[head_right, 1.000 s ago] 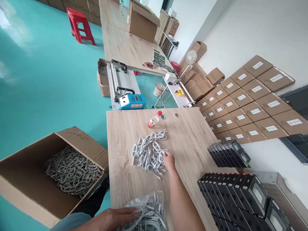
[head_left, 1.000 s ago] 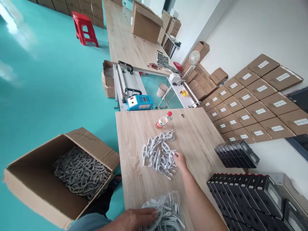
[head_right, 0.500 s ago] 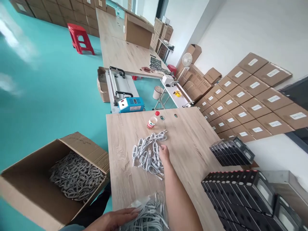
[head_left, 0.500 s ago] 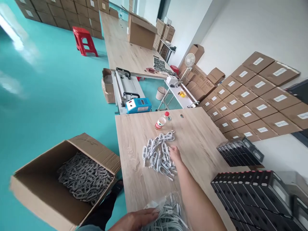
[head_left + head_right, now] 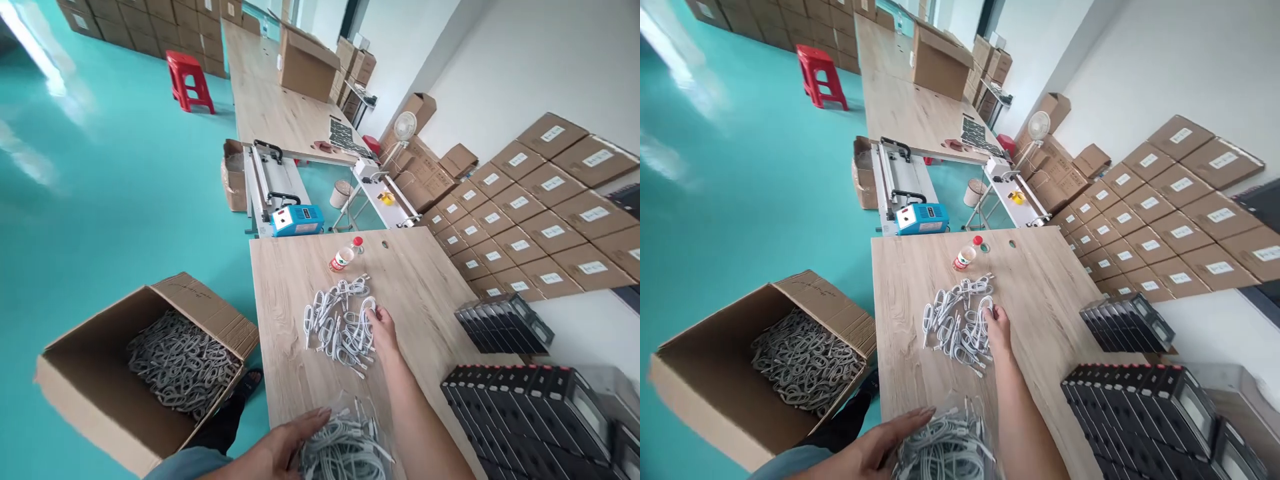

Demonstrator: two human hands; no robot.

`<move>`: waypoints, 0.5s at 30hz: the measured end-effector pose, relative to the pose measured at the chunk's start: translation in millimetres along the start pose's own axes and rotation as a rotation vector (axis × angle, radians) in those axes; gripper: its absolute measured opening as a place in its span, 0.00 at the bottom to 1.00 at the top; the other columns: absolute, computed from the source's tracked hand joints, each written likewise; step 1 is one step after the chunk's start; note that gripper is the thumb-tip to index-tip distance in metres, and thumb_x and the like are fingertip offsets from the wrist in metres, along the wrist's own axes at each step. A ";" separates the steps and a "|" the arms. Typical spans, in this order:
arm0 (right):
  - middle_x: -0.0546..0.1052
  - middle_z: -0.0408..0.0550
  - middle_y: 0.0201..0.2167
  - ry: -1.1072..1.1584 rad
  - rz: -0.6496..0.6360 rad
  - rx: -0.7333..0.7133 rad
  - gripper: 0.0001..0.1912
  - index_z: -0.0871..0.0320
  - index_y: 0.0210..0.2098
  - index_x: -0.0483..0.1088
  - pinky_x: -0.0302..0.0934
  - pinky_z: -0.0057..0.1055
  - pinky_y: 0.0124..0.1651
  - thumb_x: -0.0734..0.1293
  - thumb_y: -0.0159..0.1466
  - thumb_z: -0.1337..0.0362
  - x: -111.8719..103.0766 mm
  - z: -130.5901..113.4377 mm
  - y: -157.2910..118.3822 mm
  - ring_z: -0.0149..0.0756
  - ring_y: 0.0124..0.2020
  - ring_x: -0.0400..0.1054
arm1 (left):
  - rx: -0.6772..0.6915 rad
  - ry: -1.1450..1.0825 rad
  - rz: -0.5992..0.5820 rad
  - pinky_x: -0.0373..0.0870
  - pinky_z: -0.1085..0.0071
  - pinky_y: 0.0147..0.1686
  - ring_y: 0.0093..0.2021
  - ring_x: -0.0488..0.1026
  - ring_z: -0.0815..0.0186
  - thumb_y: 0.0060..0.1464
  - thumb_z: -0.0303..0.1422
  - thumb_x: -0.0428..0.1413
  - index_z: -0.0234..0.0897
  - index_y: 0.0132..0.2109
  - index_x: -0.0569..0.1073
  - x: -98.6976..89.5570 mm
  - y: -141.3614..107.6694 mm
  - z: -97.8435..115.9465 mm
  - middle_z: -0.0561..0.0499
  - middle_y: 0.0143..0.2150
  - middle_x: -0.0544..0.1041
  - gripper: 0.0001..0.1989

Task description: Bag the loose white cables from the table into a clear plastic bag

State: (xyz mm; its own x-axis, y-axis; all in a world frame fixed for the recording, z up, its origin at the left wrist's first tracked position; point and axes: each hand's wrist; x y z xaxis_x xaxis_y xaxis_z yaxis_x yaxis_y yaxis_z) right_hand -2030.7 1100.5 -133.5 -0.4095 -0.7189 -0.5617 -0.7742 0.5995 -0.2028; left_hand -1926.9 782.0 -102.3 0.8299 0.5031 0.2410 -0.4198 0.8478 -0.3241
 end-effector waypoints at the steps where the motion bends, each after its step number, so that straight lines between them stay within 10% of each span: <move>1: 0.79 0.53 0.39 0.084 -0.028 -0.015 0.27 0.59 0.46 0.70 0.66 0.32 0.37 0.65 0.58 0.43 -15.7 -7.0 -17.5 0.38 0.35 0.72 | 0.016 -0.016 -0.012 0.44 0.49 0.72 0.73 0.51 0.49 0.55 0.38 0.63 0.44 0.71 0.59 -1.7 3.6 4.0 0.45 0.75 0.54 0.40; 4: 0.79 0.48 0.37 0.295 -0.366 -0.084 0.20 0.55 0.41 0.74 0.66 0.33 0.38 0.71 0.56 0.47 -49.9 -31.1 -88.5 0.37 0.34 0.72 | 0.043 -0.247 -0.083 0.55 0.52 0.69 0.70 0.59 0.49 0.56 0.38 0.62 0.38 0.73 0.55 -6.7 12.7 15.9 0.40 0.71 0.61 0.42; 7: 0.79 0.48 0.37 -0.055 -0.749 -0.197 0.07 0.54 0.37 0.78 0.66 0.38 0.47 0.71 0.59 0.62 -45.8 -52.6 -162.4 0.41 0.40 0.72 | 0.006 -0.359 -0.106 0.61 0.53 0.65 0.65 0.65 0.50 0.55 0.36 0.61 0.40 0.73 0.53 -12.6 16.4 23.7 0.43 0.66 0.70 0.43; 11: 0.77 0.54 0.51 -0.363 -0.697 -0.317 0.18 0.57 0.48 0.77 0.57 0.46 0.63 0.69 0.57 0.70 -26.4 -67.1 -214.2 0.49 0.57 0.66 | 0.000 -0.169 -0.060 0.52 0.52 0.70 0.69 0.58 0.51 0.50 0.27 0.56 0.43 0.72 0.57 -24.6 14.9 24.7 0.49 0.66 0.70 0.42; 15: 0.73 0.51 0.59 -0.127 -0.398 -0.203 0.23 0.51 0.57 0.71 0.59 0.40 0.63 0.67 0.62 0.61 -64.8 -59.5 -227.5 0.44 0.60 0.66 | 0.063 -0.048 -0.178 0.44 0.52 0.72 0.73 0.51 0.53 0.50 0.25 0.54 0.43 0.71 0.60 -27.1 13.6 27.2 0.50 0.73 0.58 0.40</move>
State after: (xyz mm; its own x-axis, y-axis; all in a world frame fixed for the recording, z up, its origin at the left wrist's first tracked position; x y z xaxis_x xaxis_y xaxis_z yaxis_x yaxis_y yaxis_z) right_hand -1856.7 989.8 -3.3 -0.0091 -0.8229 -0.5681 -0.9433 0.1956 -0.2682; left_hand -1965.1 784.4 -88.3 0.8752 0.3505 0.3335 -0.2914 0.9321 -0.2152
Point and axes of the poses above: each hand's wrist, its own y-axis towards the middle knuckle, its own x-axis out of the palm, z = x × y
